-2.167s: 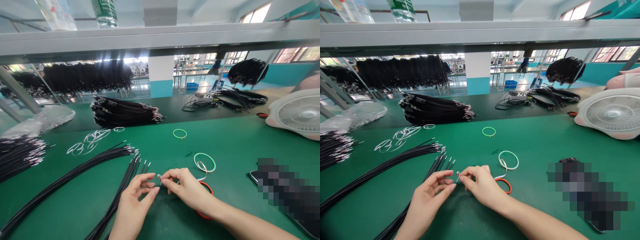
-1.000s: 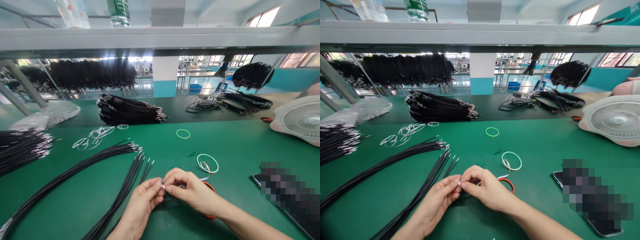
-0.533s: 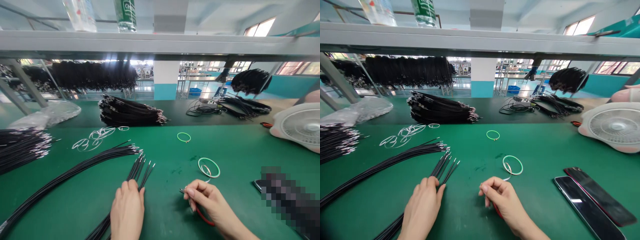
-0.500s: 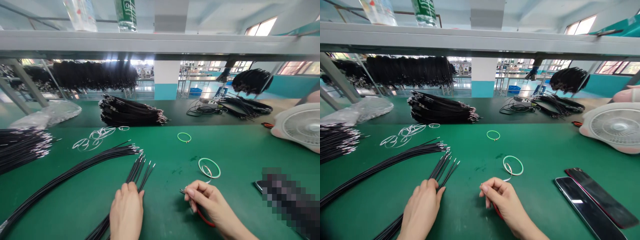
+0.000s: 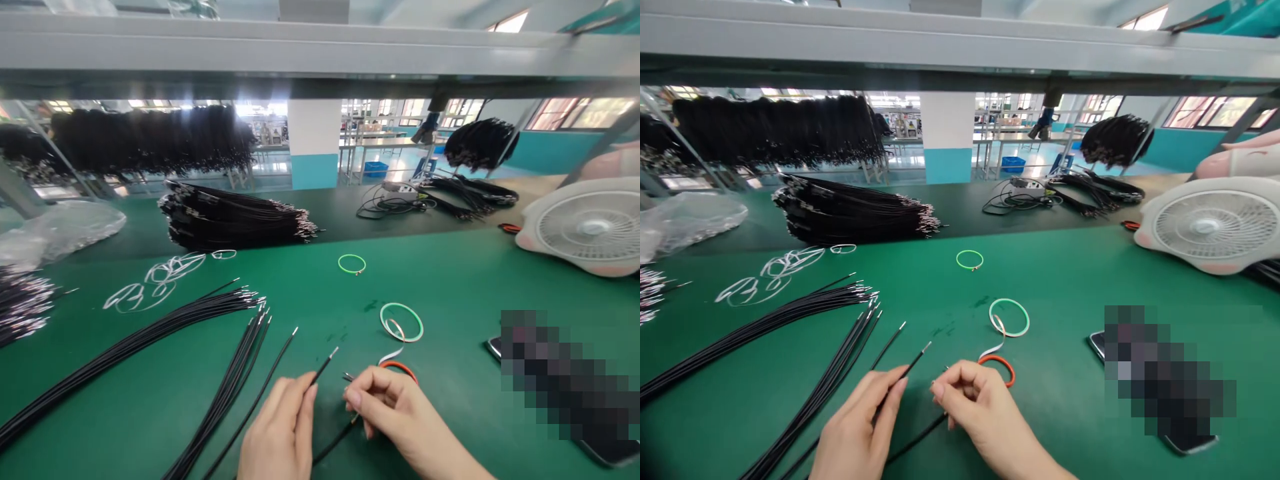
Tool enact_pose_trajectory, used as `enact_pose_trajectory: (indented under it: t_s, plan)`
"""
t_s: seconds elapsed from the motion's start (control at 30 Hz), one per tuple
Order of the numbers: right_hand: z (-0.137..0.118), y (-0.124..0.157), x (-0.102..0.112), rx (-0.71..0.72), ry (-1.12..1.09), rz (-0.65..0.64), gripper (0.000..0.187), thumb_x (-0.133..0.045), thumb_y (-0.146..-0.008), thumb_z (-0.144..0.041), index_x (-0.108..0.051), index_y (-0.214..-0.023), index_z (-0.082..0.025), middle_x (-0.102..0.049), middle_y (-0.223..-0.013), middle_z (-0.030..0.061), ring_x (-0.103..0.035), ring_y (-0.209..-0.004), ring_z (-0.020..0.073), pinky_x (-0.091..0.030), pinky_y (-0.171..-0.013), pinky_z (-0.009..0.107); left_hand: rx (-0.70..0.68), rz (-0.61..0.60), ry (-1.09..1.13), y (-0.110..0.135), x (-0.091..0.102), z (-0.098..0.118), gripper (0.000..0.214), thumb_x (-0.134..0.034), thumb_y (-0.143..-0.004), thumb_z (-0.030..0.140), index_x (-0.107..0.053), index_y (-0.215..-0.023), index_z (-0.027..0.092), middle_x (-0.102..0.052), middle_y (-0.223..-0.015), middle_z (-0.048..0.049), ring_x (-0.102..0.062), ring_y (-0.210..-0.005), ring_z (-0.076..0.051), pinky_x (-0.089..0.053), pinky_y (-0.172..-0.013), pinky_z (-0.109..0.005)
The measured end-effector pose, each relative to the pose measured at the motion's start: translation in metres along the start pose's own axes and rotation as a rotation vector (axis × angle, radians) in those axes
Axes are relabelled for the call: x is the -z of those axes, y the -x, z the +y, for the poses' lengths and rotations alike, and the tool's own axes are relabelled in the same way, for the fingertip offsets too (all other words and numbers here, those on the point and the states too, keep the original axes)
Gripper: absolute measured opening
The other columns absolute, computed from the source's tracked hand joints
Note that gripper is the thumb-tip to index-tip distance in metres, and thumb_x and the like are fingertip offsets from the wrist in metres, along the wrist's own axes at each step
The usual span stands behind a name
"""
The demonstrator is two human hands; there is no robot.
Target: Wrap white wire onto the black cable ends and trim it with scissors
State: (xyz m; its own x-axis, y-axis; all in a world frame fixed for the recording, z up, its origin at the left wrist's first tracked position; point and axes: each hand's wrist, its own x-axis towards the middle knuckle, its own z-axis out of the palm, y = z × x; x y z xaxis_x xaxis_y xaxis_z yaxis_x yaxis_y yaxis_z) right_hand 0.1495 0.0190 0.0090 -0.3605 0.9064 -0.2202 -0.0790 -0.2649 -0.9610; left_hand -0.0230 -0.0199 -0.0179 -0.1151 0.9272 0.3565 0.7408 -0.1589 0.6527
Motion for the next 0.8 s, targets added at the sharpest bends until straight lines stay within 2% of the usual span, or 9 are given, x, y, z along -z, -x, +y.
enact_pose_trajectory:
  t_s: [0.07, 0.2, 0.33, 0.47, 0.6, 0.73, 0.8]
  plan:
    - [0.001, 0.001, 0.001, 0.017, -0.007, -0.002, 0.033, -0.078, -0.07, -0.045, -0.065, -0.069, -0.015, -0.057, -0.069, -0.0015, -0.047, -0.053, 0.0064, -0.04, -0.051, 0.019, -0.057, 0.013, 0.077, 0.006, -0.008, 0.007, 0.025, -0.041, -0.096, 0.028, -0.064, -0.106, 0.026, -0.07, -0.096, -0.003, -0.068, -0.083, -0.018, -0.048, -0.076, -0.025]
    - [0.005, 0.002, 0.0, 0.06, -0.023, -0.03, 0.028, -0.076, -0.073, -0.042, -0.07, -0.07, -0.014, -0.059, -0.11, 0.0076, -0.053, -0.062, 0.0071, -0.045, -0.049, 0.018, -0.074, -0.014, 0.202, 0.01, -0.011, 0.015, 0.024, -0.042, -0.095, 0.025, -0.065, -0.104, 0.024, -0.067, -0.091, -0.0029, -0.066, -0.08, -0.016, -0.047, -0.078, -0.024]
    - [0.01, 0.003, -0.003, 0.119, -0.101, -0.063, 0.02, -0.077, -0.075, -0.036, -0.074, -0.074, -0.017, -0.062, -0.097, 0.0052, -0.052, -0.057, 0.005, -0.045, -0.048, 0.016, 0.021, -0.128, 0.303, 0.007, -0.002, 0.022, 0.024, -0.043, -0.095, 0.028, -0.067, -0.094, 0.025, -0.063, -0.079, -0.0001, -0.061, -0.07, -0.014, -0.045, -0.068, -0.023]
    - [0.008, 0.003, -0.005, 0.164, -0.171, -0.005, 0.015, -0.078, -0.074, -0.033, -0.074, -0.072, -0.018, -0.061, -0.091, 0.0027, -0.051, -0.057, 0.0042, -0.046, -0.05, 0.016, 0.148, -0.257, 0.342, 0.004, 0.005, 0.028, 0.03, -0.045, -0.094, 0.036, -0.068, -0.081, 0.024, -0.053, -0.065, 0.0026, -0.053, -0.06, -0.013, -0.04, -0.059, -0.022]
    - [0.0, 0.004, -0.002, 0.21, -0.174, 0.051, 0.013, -0.077, -0.075, -0.031, -0.074, -0.071, -0.018, -0.06, -0.088, 0.0012, -0.05, -0.056, 0.0032, -0.045, -0.05, 0.015, 0.202, -0.232, 0.427, 0.004, 0.003, 0.029, 0.026, -0.049, -0.092, 0.038, -0.07, -0.088, 0.023, -0.059, -0.075, 0.0003, -0.057, -0.067, -0.014, -0.044, -0.064, -0.023]
    - [0.002, 0.006, -0.001, 0.181, -0.119, -0.045, 0.012, -0.076, -0.077, -0.031, -0.075, -0.075, -0.018, -0.062, -0.106, 0.0051, -0.051, -0.054, 0.0023, -0.048, -0.051, 0.017, 0.239, -0.196, 0.487, 0.005, -0.001, 0.027, 0.027, -0.05, -0.091, 0.039, -0.07, -0.094, 0.022, -0.06, -0.076, -0.0008, -0.059, -0.065, -0.014, -0.046, -0.059, -0.023]
    - [0.005, 0.006, -0.003, 0.159, -0.104, -0.079, 0.014, -0.075, -0.077, -0.032, -0.075, -0.076, -0.018, -0.062, -0.107, 0.0062, -0.052, -0.054, 0.0031, -0.048, -0.051, 0.018, 0.233, -0.183, 0.503, 0.007, -0.002, 0.026, 0.026, -0.051, -0.09, 0.039, -0.07, -0.094, 0.022, -0.061, -0.076, -0.0012, -0.059, -0.063, -0.014, -0.047, -0.055, -0.022]
